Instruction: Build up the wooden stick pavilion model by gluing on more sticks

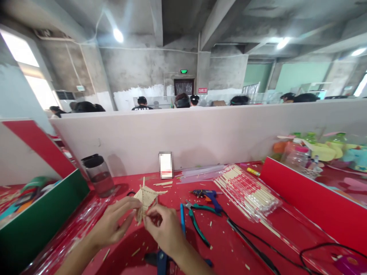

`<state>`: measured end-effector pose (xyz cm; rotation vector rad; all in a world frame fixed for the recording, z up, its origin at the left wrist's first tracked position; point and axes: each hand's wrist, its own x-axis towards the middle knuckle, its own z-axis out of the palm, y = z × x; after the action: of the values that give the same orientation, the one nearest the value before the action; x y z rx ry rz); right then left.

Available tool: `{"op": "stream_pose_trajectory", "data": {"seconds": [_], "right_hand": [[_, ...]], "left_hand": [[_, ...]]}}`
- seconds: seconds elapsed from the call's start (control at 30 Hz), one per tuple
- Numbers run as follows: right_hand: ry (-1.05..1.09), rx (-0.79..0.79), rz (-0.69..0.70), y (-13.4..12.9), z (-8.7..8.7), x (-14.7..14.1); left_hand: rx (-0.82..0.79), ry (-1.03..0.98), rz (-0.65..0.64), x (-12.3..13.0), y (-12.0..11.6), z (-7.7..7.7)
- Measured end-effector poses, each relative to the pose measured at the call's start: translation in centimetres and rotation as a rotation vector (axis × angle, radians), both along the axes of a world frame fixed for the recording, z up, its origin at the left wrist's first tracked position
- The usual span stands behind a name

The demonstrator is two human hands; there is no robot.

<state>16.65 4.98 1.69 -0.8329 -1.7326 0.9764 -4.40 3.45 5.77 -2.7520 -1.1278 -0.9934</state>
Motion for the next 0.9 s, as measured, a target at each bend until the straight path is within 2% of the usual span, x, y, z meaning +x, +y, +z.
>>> {"op": "stream_pose_trajectory", "data": {"seconds": [0.2, 0.6, 0.9], "right_hand": [[-0.025, 0.005, -0.006, -0.1, 0.0, 0.1], [-0.018, -0.019, 0.009, 0.1, -0.2, 0.2], [0.001, -0.017, 0.027, 0.2, -0.3, 0.2]], "left_hand": [[-0.031, -0.033, -0.023, -0.5, -0.5, -0.8], [-0.039, 0.126, -0.042, -0.9, -1.0, 0.0], [0.061, 0.231, -0.001, -0.6, -0.9, 0.0]]}}
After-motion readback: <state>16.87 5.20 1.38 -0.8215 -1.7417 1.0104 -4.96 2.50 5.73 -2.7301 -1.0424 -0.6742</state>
